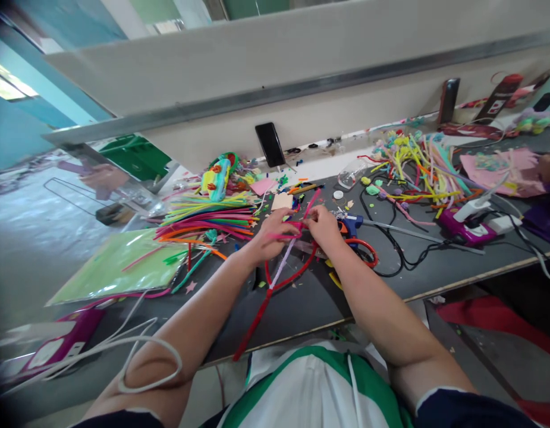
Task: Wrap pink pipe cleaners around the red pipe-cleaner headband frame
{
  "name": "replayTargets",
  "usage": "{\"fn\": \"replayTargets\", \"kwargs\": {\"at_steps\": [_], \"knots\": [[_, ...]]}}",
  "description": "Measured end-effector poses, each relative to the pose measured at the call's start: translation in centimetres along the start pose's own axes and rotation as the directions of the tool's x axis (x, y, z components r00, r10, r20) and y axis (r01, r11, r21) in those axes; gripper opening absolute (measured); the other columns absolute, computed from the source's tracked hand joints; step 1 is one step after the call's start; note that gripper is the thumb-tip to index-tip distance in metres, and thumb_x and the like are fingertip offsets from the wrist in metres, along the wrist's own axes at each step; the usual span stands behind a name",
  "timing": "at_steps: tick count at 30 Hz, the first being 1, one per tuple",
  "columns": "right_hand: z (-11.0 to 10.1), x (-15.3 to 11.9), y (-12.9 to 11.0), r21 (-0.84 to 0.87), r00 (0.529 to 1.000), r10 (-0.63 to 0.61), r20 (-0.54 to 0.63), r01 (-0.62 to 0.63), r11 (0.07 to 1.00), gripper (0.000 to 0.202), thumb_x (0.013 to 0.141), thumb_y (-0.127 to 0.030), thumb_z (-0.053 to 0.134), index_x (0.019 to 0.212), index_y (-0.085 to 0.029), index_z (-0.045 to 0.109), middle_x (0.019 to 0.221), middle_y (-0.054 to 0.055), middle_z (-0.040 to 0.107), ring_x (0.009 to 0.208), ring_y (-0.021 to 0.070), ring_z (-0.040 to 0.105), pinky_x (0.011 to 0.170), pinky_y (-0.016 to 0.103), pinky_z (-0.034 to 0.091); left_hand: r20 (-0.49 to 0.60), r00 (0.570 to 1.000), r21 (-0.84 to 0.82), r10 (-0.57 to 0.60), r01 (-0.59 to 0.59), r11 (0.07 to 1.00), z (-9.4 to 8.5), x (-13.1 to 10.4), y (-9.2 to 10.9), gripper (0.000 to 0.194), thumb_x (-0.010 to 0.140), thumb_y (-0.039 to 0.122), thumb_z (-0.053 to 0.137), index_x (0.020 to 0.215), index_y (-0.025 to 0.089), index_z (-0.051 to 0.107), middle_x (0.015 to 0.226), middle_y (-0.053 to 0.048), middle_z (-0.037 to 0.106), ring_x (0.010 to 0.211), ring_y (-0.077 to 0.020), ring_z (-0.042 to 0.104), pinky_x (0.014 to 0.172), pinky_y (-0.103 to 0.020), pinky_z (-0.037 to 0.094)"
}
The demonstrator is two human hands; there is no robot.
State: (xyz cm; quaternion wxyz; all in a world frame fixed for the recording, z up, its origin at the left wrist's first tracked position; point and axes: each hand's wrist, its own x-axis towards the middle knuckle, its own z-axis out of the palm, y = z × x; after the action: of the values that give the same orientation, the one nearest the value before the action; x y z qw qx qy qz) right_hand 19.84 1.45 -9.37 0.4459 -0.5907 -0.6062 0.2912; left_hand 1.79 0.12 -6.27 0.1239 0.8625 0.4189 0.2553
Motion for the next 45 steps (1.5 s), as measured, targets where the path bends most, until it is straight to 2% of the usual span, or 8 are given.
{"fn": "replayTargets", "kwargs": {"at_steps": [3,6,11,16,23,29,39,45], "knots": [[-0.2,-0.2,0.1,-0.004,0.998,-0.013,-0.063,0.012,1.000,0.019,0.071,-0.024,0.059,0.090,-0.018,0.057,0.071,-0.001,0.062,0.063,0.0156,0.056,0.063,0.027,0.042,-0.011,0.999,-0.062,0.039,-0.040,0.997,-1.1,0.5,-1.5,0.028,0.066,0.006,0.052,0.084,0.019,0.071,0.121,-0.012,0.056,0.116,-0.0226,0.052,0.099,-0.036,0.041],[-0.6,-0.6,0.1,-0.046,0.983,-0.183,-0.011,0.182,0.982,0.023,0.072,-0.015,0.052,0.095,-0.018,0.058,0.077,0.001,0.063,0.071,0.0171,0.057,0.068,0.029,0.042,-0.076,0.995,-0.098,-0.065,0.057,0.993,-1.5,1.8,-2.2,0.026,0.072,0.009,0.050,0.085,0.016,0.071,0.108,-0.011,0.062,0.107,-0.0205,0.057,0.099,-0.034,0.042],[-1.0,-1.5,-0.2,-0.192,0.839,-0.479,0.257,0.530,0.826,0.045,0.062,0.000,0.048,0.095,-0.022,0.070,0.099,0.006,0.059,0.098,0.0210,0.053,0.084,0.036,0.037,0.067,0.992,-0.254,-0.106,0.120,0.960,-1.2,4.4,-1.8,0.034,0.072,0.011,0.050,0.097,0.019,0.071,0.114,-0.007,0.064,0.113,-0.0195,0.055,0.104,-0.034,0.038],[-0.8,-1.8,-0.3,-0.267,0.797,-0.479,0.368,0.585,0.766,0.025,0.071,-0.012,0.061,0.087,-0.026,0.074,0.105,0.006,0.055,0.106,0.0258,0.048,0.089,0.044,0.031,0.197,0.979,-0.457,-0.054,0.140,0.878,-1.0,4.7,-0.9,0.037,0.065,0.010,0.054,0.097,0.020,0.070,0.117,-0.004,0.064,0.115,-0.0212,0.055,0.105,-0.036,0.037],[-0.7,-1.2,0.0,-0.149,0.780,-0.540,0.318,0.603,0.784,0.011,0.074,-0.011,0.062,0.078,-0.019,0.067,0.094,0.006,0.060,0.095,0.0195,0.054,0.085,0.034,0.039,0.137,0.981,-0.491,-0.136,0.186,0.851,0.1,4.2,-1.1,0.018,0.070,0.025,0.061,0.084,0.015,0.067,0.087,-0.004,0.068,0.086,-0.0177,0.061,0.085,-0.031,0.047],[-0.8,-1.0,0.0,-0.114,0.809,-0.522,0.270,0.565,0.817,0.005,0.077,-0.014,0.059,0.078,-0.018,0.062,0.089,0.006,0.059,0.087,0.0183,0.055,0.081,0.031,0.042,0.001,0.963,-0.483,-0.268,0.235,0.843,1.5,3.8,-0.9,0.017,0.076,0.031,0.057,0.077,0.015,0.062,0.070,0.000,0.062,0.067,-0.0133,0.056,0.066,-0.025,0.046],[-0.8,-0.7,0.4,-0.209,0.921,-0.389,-0.036,0.374,0.904,0.021,0.078,-0.022,0.055,0.061,-0.021,0.043,0.072,0.004,0.053,0.076,0.0192,0.050,0.071,0.031,0.039,-0.244,0.934,-0.276,-0.261,0.191,0.942,1.1,0.4,-0.9,0.003,0.073,0.015,0.060,0.072,0.017,0.063,0.102,-0.008,0.064,0.104,-0.0202,0.058,0.098,-0.037,0.041],[-0.2,-0.8,0.8,-0.205,0.931,-0.352,-0.094,0.328,0.922,0.022,0.074,-0.015,0.053,0.063,-0.023,0.036,0.081,0.007,0.055,0.083,0.0215,0.051,0.075,0.034,0.041,-0.271,0.924,-0.289,-0.271,0.190,0.938,0.9,-1.2,-0.5,0.007,0.071,0.014,0.061,0.065,0.016,0.061,0.113,-0.010,0.058,0.107,-0.0209,0.056,0.098,-0.036,0.041]]}}
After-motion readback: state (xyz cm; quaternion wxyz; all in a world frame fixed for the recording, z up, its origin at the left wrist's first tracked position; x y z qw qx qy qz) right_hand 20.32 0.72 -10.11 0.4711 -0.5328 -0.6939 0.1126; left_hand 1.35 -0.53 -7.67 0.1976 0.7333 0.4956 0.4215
